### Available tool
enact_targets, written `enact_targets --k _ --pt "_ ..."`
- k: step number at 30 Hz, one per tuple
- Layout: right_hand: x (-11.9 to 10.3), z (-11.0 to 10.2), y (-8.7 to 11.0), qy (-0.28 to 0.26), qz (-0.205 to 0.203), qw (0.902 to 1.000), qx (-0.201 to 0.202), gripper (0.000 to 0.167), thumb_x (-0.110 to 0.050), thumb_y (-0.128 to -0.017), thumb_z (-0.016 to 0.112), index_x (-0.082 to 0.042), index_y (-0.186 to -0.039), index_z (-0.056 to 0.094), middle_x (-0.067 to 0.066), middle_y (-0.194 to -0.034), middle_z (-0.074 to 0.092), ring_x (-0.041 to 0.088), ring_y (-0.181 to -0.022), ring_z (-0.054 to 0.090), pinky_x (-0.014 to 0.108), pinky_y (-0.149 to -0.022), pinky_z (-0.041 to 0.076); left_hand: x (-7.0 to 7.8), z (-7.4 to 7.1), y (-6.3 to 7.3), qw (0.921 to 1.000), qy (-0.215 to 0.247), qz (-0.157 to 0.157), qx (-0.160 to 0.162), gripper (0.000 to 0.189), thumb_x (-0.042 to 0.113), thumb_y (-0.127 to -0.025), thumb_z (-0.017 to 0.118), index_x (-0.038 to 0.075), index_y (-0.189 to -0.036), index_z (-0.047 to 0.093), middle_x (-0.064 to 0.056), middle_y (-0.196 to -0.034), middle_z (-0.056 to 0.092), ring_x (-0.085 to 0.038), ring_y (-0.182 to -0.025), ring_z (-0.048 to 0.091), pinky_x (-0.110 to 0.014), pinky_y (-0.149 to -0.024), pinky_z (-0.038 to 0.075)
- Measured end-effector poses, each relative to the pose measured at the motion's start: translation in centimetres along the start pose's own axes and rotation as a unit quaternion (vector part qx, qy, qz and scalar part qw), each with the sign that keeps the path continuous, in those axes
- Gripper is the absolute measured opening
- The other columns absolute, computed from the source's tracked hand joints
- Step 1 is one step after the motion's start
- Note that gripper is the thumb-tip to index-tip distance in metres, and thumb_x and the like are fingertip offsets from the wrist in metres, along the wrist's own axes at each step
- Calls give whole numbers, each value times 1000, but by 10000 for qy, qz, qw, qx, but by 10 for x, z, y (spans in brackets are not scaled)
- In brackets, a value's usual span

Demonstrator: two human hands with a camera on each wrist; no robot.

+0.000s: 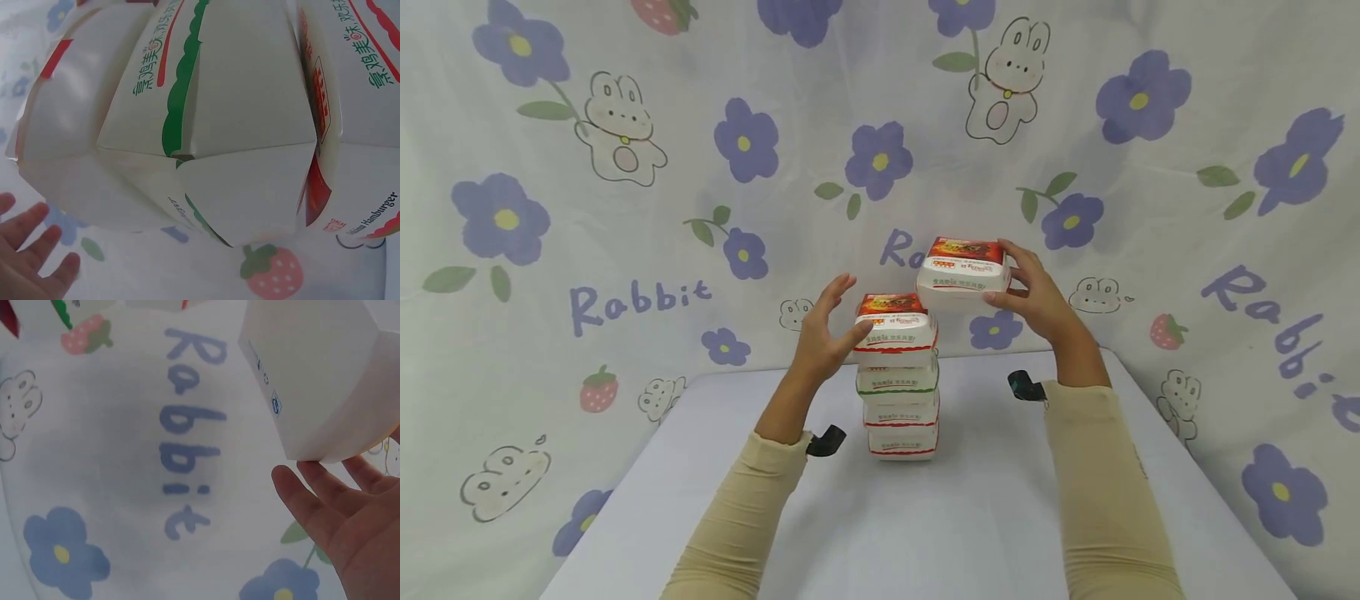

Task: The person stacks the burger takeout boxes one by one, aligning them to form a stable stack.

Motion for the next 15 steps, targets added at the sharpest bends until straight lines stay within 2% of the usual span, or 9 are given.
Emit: enact_targets --k 8,15 --pt "-10 18 -10 73 13 9999 -151 88 -19 -86 72 -30 -156 21 0 -158 12 37 -142 26 47 -101 42 1 -3 -5 10000 -8 -81 -55 78 55 -86 62 22 -152 34 7 -150 40 -14 -140 30 -54 -108 30" --pt "-16 26 -18 61 -198 9996 -203 87 -18 -86 71 -30 -156 21 -2 -157 15 35 -140 30 39 -97 47 2 -3 -8 9999 49 -42 -95 79 56 -86 62 19 -151 35 4 -151 40 -15 -140 31 -54 -109 30"
Point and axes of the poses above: each hand's wrist, its own y-axis away from the middle knuckle, its own z-axis out of the palm, x = y × z, the point moved 3 cm from there along -y, towards the middle knuckle
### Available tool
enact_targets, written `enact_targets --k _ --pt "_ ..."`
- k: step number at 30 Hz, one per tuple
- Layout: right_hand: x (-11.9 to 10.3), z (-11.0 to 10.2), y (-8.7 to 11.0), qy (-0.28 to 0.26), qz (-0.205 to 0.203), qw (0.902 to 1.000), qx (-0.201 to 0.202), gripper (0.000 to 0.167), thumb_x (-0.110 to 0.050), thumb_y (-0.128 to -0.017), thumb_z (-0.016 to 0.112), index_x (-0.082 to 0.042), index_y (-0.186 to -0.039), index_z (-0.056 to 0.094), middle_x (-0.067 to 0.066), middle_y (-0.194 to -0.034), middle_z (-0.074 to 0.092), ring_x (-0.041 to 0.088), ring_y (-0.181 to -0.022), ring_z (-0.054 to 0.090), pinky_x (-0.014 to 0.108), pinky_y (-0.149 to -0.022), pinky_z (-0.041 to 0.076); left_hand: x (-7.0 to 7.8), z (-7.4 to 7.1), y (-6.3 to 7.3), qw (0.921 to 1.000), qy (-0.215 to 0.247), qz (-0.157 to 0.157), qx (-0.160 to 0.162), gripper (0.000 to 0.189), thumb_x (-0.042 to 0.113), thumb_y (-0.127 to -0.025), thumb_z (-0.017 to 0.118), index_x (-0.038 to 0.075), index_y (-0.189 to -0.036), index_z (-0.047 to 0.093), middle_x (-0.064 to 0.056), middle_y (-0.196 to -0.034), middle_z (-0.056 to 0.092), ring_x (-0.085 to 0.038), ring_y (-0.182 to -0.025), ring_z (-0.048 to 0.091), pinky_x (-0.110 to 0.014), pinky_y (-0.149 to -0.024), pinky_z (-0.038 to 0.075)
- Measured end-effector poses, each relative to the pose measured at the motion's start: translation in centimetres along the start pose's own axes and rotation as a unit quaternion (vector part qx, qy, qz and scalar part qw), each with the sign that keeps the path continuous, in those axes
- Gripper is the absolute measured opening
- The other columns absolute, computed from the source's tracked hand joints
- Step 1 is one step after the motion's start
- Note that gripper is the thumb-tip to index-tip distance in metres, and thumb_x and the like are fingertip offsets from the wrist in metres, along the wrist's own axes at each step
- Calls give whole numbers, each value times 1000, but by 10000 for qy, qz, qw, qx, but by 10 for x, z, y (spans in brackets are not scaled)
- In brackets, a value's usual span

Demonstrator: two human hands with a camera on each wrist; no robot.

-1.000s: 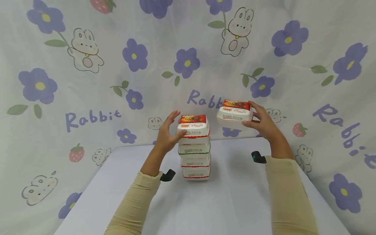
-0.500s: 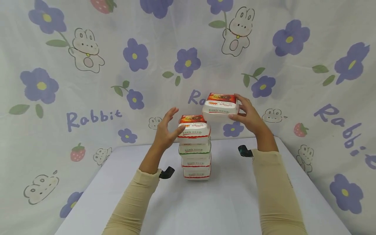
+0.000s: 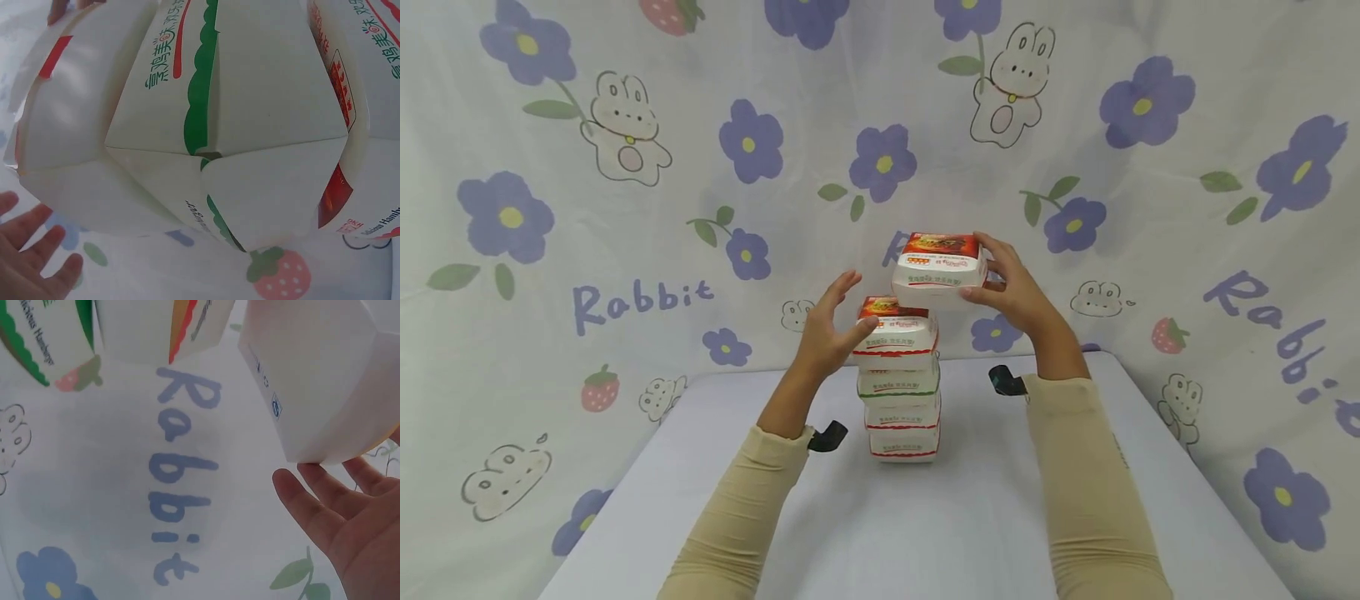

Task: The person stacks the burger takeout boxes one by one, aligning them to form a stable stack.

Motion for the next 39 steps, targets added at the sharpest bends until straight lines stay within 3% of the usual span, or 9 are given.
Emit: enact_targets --k 9,17,22,30,35,39 --pt "-4 21 -3 -454 -72 9988 -180 87 -19 -85 72 -30 -156 21 0 -156 19 38 -131 42 41 -94 50 0 4 -4 10000 54 68 18 81 56 -86 63 21 -152 33 1 -150 42 -16 -140 31 -56 -107 30" --pt "-9 34 -6 -378 -326 9985 -237 87 -18 -85 69 -24 -156 20 0 -158 18 35 -139 32 50 -100 44 0 4 -5 10000 83 5 -17 80 55 -87 62 21 -152 32 3 -149 43 -16 -139 32 -56 -107 30" --pt "-10 38 -5 -295 -397 9986 -183 86 -22 -85 71 -27 -156 22 -5 -159 18 33 -141 29 54 -100 42 0 1 -4 9999 118 -7 -25 77 56 -89 61 23 -152 32 5 -149 43 -15 -140 31 -55 -107 31" --pt "-14 40 -4 -412 -487 9974 -346 83 -23 -88 66 -21 -157 20 8 -154 29 36 -135 38 52 -97 46 1 0 -5 9999 123 119 -22 75 57 -91 56 20 -152 34 1 -150 41 -15 -139 32 -51 -109 31" --pt "-15 45 -5 -679 -525 9944 -610 87 -23 -87 69 -23 -157 18 7 -154 29 37 -132 42 43 -93 50 0 -2 -5 9998 177 118 11 69 55 -93 55 27 -152 34 7 -150 39 -11 -139 31 -49 -109 31" --pt "-12 49 -4 -890 -433 9925 -711 95 -15 -82 74 -24 -157 16 7 -155 29 39 -130 43 46 -95 49 -1 -4 -5 9995 272 134 21 67 53 -93 55 28 -152 33 8 -151 39 -10 -138 32 -47 -109 32"
Point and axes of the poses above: each hand's wrist, its own y-axis away from the middle knuckle, its own z-axis out of the palm, x = y × z, the point moved 3 cm from there along -y, towards the middle knuckle
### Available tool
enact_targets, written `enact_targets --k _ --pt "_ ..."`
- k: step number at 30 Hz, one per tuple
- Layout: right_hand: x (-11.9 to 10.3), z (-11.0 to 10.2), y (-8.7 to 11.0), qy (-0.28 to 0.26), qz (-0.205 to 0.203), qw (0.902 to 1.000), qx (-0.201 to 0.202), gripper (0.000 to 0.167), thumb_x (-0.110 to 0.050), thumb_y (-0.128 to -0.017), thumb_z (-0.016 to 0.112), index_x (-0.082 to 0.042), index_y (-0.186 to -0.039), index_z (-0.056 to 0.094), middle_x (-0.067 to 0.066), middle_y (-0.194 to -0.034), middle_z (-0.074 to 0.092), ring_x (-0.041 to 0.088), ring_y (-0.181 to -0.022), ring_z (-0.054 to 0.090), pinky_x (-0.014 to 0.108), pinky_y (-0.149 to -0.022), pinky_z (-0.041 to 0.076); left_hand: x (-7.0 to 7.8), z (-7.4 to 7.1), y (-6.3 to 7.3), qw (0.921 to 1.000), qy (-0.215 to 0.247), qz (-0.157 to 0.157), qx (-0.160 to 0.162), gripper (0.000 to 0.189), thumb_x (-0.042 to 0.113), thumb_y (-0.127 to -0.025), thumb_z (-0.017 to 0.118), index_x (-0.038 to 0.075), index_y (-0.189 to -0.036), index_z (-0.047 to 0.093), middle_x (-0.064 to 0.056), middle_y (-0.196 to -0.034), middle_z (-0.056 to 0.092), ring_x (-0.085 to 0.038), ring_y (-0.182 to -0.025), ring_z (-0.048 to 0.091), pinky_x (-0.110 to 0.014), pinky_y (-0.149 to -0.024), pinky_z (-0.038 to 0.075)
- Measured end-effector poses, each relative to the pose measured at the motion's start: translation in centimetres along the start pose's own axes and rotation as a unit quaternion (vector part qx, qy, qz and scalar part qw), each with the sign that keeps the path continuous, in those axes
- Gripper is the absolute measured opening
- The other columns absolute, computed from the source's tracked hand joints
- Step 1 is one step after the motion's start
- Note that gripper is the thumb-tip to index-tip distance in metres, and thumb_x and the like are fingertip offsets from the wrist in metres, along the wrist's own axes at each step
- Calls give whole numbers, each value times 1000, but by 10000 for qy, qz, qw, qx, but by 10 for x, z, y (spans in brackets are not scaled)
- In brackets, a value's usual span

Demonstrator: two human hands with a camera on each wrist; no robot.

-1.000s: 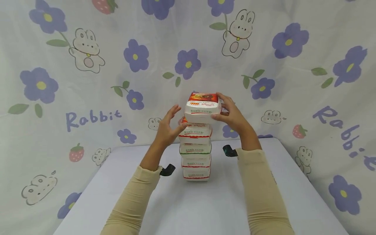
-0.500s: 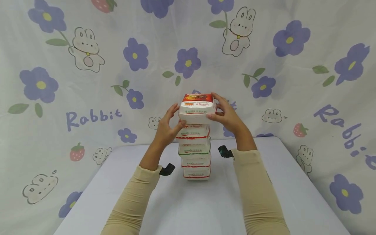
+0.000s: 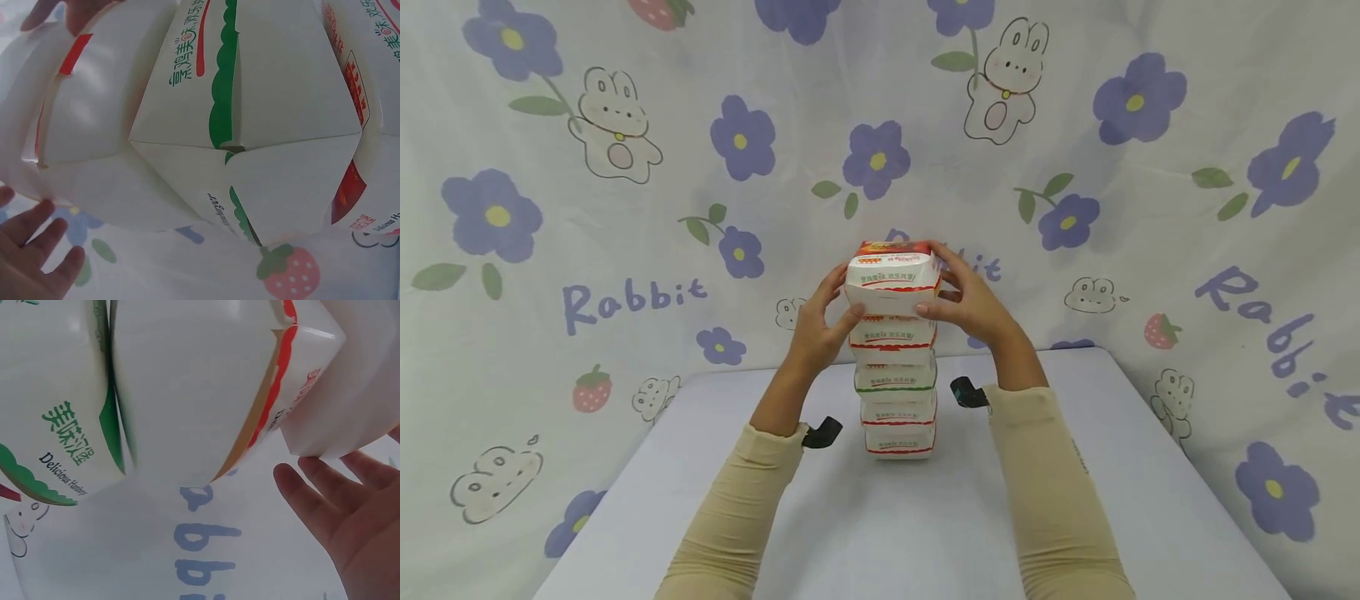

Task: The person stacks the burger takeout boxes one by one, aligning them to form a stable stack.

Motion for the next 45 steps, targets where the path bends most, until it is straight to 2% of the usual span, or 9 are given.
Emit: enact_targets --k 8,16,22,25,31,36,40,42,45 --pt "4 4 -2 26 -69 10000 61 99 -6 -80 75 -28 -157 17 12 -150 36 35 -133 41 56 -103 38 0 -4 3 9997 -141 196 87 71 54 -94 51 19 -153 32 5 -152 37 -10 -139 31 -40 -110 33" --pt "1 7 -4 155 -120 9997 127 101 -6 -78 78 -28 -157 18 12 -150 36 36 -132 42 56 -102 39 4 -8 2 9989 -215 404 -26 72 53 -94 50 21 -155 28 4 -152 37 -15 -138 34 -55 -105 36" --pt "1 7 -3 117 15 9997 231 100 -7 -77 79 -31 -155 23 14 -144 43 38 -127 47 56 -98 44 6 -8 -1 9979 -183 589 -200 75 55 -94 47 23 -157 20 4 -156 30 -13 -142 26 -53 -109 29" --pt "1 8 -3 138 1 9995 271 101 -8 -76 79 -31 -156 22 15 -145 43 39 -127 47 56 -98 43 6 -7 -2 9977 -102 630 -240 79 56 -95 46 19 -158 15 3 -158 27 -15 -143 24 -51 -111 27" --pt "0 8 -3 240 -168 9988 390 107 -9 -75 80 -27 -157 14 7 -156 28 37 -134 40 58 -102 39 8 -6 -2 9991 125 395 -106 85 54 -93 51 18 -158 9 2 -158 25 -22 -141 32 -44 -110 32" --pt "-2 8 -4 283 -233 9986 391 106 -10 -76 79 -25 -158 14 -2 -160 18 35 -139 33 58 -104 35 8 -6 -1 9999 29 142 -60 80 52 -94 51 22 -157 12 6 -158 26 -12 -141 28 -39 -110 32" --pt "-4 8 -4 258 -147 9989 373 105 -10 -76 79 -28 -157 15 -1 -160 19 34 -136 37 56 -103 39 9 -6 2 9998 -166 80 -98 73 54 -95 49 27 -156 20 9 -156 30 -9 -141 28 -46 -108 34" --pt "-5 8 -4 205 -101 9991 346 104 -9 -77 79 -29 -157 16 4 -157 28 35 -133 41 55 -102 40 9 -6 3 9994 -293 103 -123 73 56 -94 49 28 -156 23 10 -155 30 -10 -141 28 -51 -107 33" --pt "-6 8 -4 388 -94 9988 285 102 -10 -77 79 -28 -157 17 3 -157 25 35 -134 40 54 -104 39 8 -7 3 9988 -390 197 -202 76 58 -93 47 25 -156 23 8 -157 27 -12 -142 24 -54 -108 30"
Point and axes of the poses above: each hand's wrist, its own y-axis away from the middle knuckle, its own z-axis out of the palm, x = y × z, the point moved 3 cm from there along -y, towards the middle knuckle
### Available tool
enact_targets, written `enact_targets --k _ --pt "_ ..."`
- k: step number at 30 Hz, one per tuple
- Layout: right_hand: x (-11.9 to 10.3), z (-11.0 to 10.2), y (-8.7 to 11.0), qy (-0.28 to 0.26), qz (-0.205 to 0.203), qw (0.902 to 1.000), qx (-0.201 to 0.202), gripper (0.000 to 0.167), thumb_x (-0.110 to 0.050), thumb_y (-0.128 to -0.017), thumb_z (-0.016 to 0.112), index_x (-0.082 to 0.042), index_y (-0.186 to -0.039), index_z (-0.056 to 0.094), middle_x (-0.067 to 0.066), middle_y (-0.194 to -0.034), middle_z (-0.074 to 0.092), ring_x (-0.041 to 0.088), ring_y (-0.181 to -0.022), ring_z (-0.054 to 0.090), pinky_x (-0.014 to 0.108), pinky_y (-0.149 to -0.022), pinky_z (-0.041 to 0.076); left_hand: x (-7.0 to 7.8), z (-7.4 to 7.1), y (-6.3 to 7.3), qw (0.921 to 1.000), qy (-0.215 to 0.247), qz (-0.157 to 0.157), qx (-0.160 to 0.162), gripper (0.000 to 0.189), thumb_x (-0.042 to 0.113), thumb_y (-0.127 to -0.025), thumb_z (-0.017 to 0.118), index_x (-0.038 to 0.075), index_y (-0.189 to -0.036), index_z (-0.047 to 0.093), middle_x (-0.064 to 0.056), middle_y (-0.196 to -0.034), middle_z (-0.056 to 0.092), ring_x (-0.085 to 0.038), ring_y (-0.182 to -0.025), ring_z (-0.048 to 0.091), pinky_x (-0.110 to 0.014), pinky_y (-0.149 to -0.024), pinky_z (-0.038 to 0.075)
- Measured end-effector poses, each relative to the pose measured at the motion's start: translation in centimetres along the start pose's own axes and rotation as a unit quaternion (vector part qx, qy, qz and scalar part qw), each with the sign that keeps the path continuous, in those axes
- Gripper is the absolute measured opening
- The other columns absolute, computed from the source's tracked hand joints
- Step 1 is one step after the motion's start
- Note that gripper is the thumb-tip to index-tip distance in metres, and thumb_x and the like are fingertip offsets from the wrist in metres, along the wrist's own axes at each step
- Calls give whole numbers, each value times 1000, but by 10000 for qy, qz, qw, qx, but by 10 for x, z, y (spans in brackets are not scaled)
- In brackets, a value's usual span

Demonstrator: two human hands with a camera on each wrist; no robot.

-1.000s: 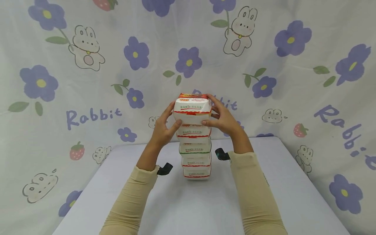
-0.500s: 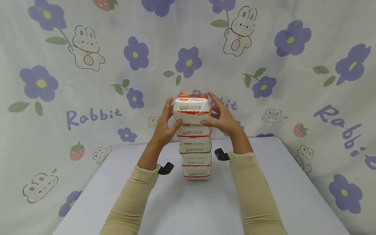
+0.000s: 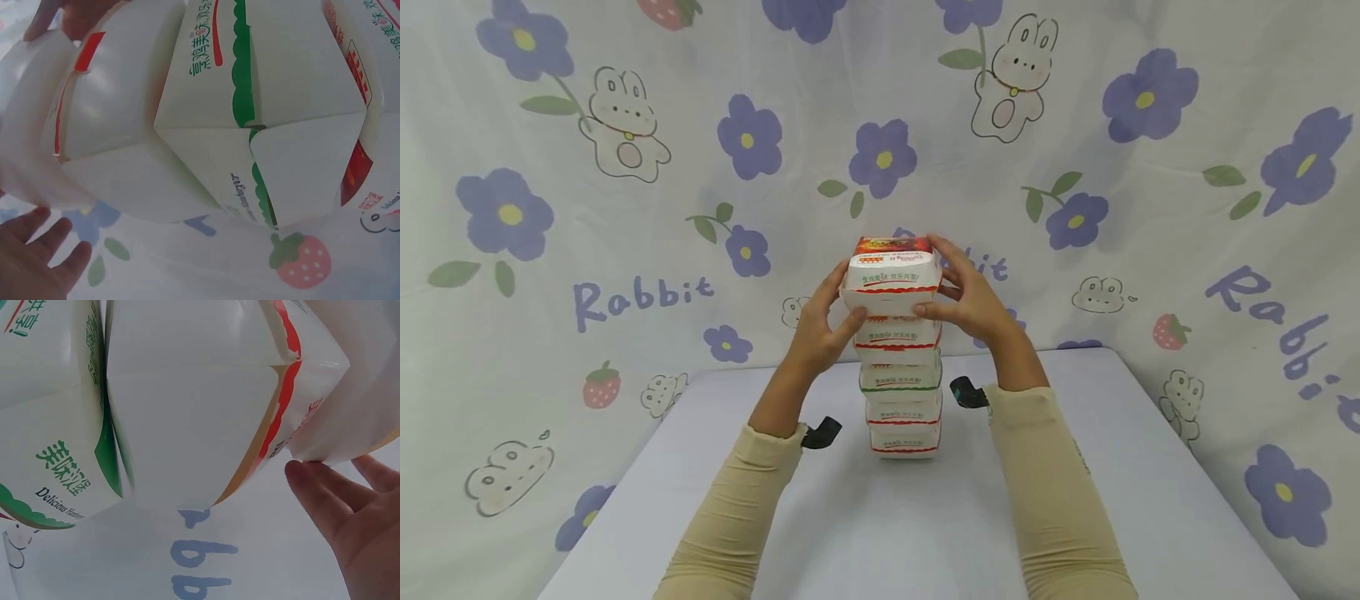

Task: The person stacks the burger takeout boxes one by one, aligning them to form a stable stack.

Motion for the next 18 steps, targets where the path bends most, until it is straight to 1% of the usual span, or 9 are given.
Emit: enact_targets --k 2,4,5,8,11,13,15,18 --pt "0 0 0 201 -23 9998 -41 101 -13 -78 79 -29 -157 18 -2 -160 18 34 -137 35 53 -106 36 0 -1 -1 9999 -19 103 -79 78 59 -93 46 22 -157 21 5 -159 23 -13 -144 20 -55 -110 27" --pt "0 0 0 487 -13 9988 -89 101 -18 -78 78 -30 -157 16 -13 -161 6 31 -141 29 52 -108 34 1 -3 -2 9997 23 212 -145 79 59 -94 46 19 -157 19 3 -160 21 -13 -145 18 -56 -111 25" --pt "1 0 0 608 4 9981 -111 101 -20 -79 78 -31 -157 15 -16 -160 2 30 -142 27 52 -108 34 1 -3 -3 9996 48 238 -175 80 59 -94 45 19 -157 18 3 -160 20 -13 -145 17 -56 -111 25" --pt "1 1 1 714 21 9973 -170 100 -22 -79 77 -32 -157 14 -21 -159 -1 29 -143 25 52 -108 33 2 -5 -4 9993 91 273 -249 82 60 -93 45 19 -158 15 4 -161 17 -13 -145 14 -57 -111 23" --pt "0 3 0 667 2 9975 -213 101 -22 -80 77 -33 -157 13 -17 -160 0 30 -142 26 53 -107 34 2 -5 -5 9992 162 257 -277 84 61 -93 44 22 -158 9 6 -161 16 -14 -144 19 -55 -111 25" --pt "0 3 0 558 20 9982 -203 102 -22 -80 78 -36 -157 12 -7 -161 12 35 -138 33 55 -102 40 2 -4 -5 9990 266 263 -244 86 61 -93 46 22 -158 5 6 -161 15 -17 -144 23 -52 -111 27" --pt "-1 4 0 394 -6 9991 -152 105 -21 -79 79 -39 -156 11 -1 -159 20 38 -134 38 55 -97 45 2 -3 -5 9988 379 248 -185 89 60 -93 48 21 -158 2 6 -161 15 -19 -142 27 -50 -111 29" --pt "-3 5 -1 145 -159 9997 -79 108 -18 -76 81 -40 -156 10 0 -158 24 38 -133 41 56 -93 47 2 -3 -4 9988 472 103 -100 93 60 -92 50 17 -158 1 5 -162 11 -21 -143 27 -46 -111 30"
Point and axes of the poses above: each hand's wrist, its own y-axis away from the middle knuckle, its own z-axis out of the palm, x = y × z, the point moved 3 cm from there along -y, towards the middle knuckle
